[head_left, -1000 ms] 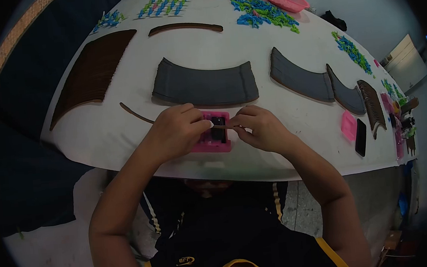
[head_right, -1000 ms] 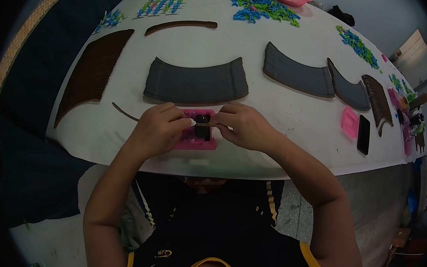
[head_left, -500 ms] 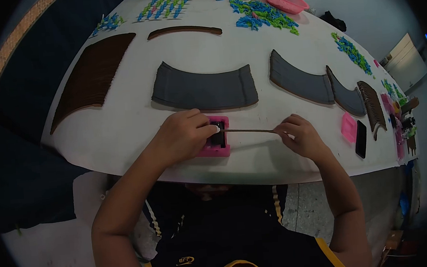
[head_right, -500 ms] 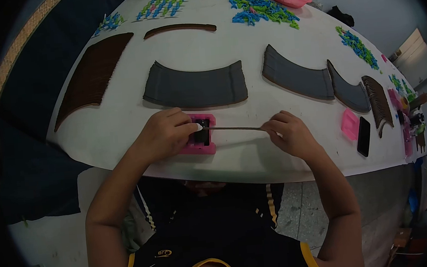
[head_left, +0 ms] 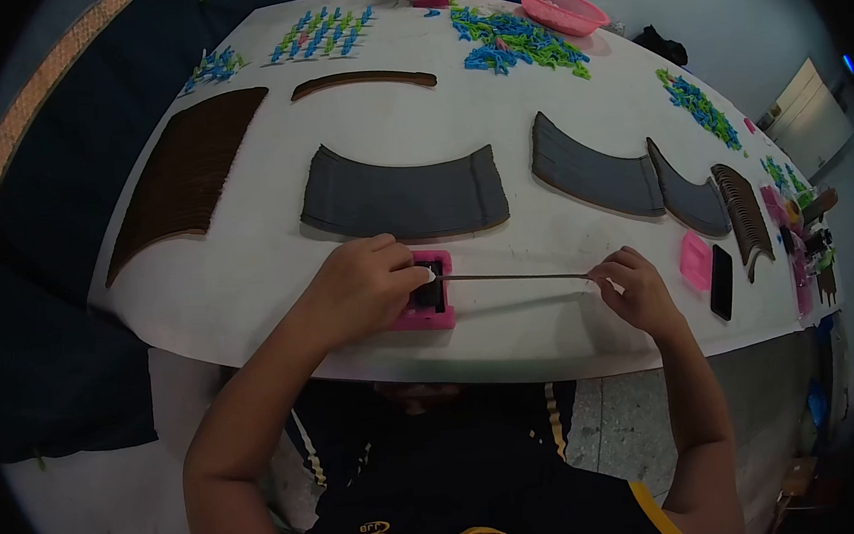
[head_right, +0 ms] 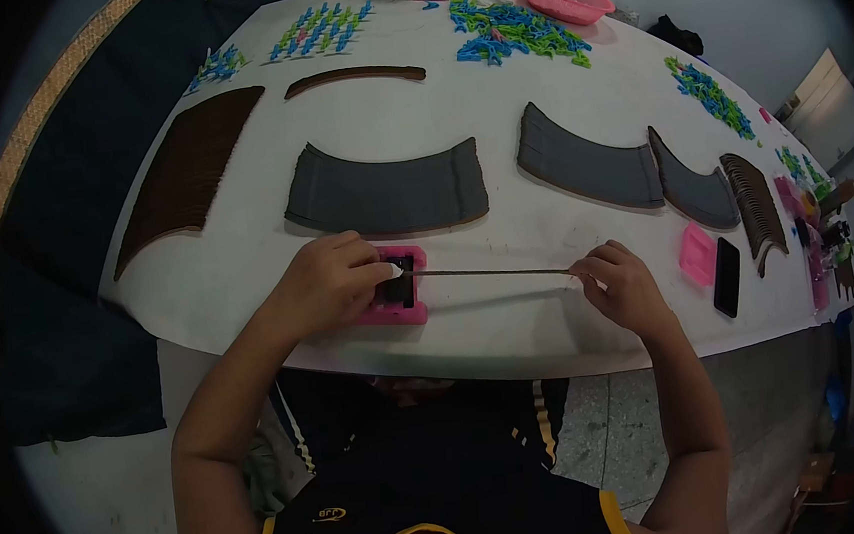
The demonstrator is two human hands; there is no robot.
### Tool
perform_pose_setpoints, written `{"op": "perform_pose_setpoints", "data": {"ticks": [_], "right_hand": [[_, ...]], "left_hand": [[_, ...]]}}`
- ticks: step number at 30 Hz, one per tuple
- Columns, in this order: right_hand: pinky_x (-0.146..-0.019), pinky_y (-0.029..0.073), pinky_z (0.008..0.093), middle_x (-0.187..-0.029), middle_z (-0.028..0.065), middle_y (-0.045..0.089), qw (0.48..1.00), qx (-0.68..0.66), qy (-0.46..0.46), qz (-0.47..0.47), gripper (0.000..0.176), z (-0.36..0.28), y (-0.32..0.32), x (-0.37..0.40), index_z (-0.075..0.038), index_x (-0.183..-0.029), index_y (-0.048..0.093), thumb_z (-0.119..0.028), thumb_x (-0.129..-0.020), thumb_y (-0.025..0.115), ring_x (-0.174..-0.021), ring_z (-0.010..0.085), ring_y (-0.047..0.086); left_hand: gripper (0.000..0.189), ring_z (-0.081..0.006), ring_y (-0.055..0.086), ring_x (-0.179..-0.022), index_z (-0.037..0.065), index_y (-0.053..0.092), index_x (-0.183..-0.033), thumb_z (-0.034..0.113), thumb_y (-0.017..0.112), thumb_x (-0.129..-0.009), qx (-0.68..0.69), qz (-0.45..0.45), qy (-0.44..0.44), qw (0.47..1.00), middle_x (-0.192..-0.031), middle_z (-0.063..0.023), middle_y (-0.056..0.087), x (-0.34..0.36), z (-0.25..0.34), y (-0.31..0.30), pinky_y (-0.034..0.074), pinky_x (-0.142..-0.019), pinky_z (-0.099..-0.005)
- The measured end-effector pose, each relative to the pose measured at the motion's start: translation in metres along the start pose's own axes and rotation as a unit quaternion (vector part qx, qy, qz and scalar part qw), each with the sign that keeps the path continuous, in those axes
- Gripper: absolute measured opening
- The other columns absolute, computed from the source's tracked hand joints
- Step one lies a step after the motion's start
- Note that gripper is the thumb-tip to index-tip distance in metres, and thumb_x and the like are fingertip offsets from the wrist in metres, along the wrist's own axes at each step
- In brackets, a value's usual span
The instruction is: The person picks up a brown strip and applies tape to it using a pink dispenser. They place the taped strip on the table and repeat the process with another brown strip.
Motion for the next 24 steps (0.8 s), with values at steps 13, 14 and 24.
{"op": "perform_pose_setpoints", "data": {"ticks": [13, 14, 24], "right_hand": [[-0.074, 0.056, 0.0413, -0.089, 0.0086, 0.07, 0.998, 0.049, -0.019, 0.035, 0.021, 0.002, -0.015, -0.001, -0.006, -0.098, 0.076, 0.005, -0.08, 0.075, -0.084, 0.0296, 0.067], [-0.074, 0.057, 0.0415, -0.089, 0.0084, 0.07, 0.997, 0.062, -0.022, 0.042, 0.022, 0.002, -0.022, -0.004, -0.006, -0.098, 0.076, 0.006, -0.079, 0.075, -0.084, 0.0297, 0.067], [-0.071, 0.055, 0.0388, -0.093, 0.0058, 0.068, 0.964, 0.217, -0.085, 0.127, 0.029, -0.033, -0.111, -0.051, -0.007, -0.099, 0.075, 0.008, -0.075, 0.075, -0.084, 0.0273, 0.063]], "left_hand": [[0.017, -0.0254, 0.064, -0.081, 0.009, 0.077, -0.09, 0.003, 0.074, -0.074, 0.013, -0.007, -0.009, 1.0, -0.082, -0.0057, 0.068, -0.007, 0.0, 0.003, 0.058, -0.073, -0.039], [0.016, -0.0258, 0.064, -0.081, 0.008, 0.077, -0.089, 0.003, 0.073, -0.075, 0.021, 0.001, -0.009, 1.0, -0.082, -0.0058, 0.068, -0.009, 0.001, 0.005, 0.057, -0.074, -0.0397], [0.016, -0.0265, 0.063, -0.079, 0.006, 0.071, -0.095, 0.001, 0.076, -0.081, 0.104, 0.036, -0.042, 0.993, -0.081, -0.0056, 0.068, -0.026, 0.009, 0.024, 0.054, -0.072, -0.0403]]}}
Point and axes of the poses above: each hand's wrist, its own x-axis away from the middle knuckle, its own y-axis out of the palm, z = x × y, the point moved 4 cm from there along -x, towards the middle knuckle
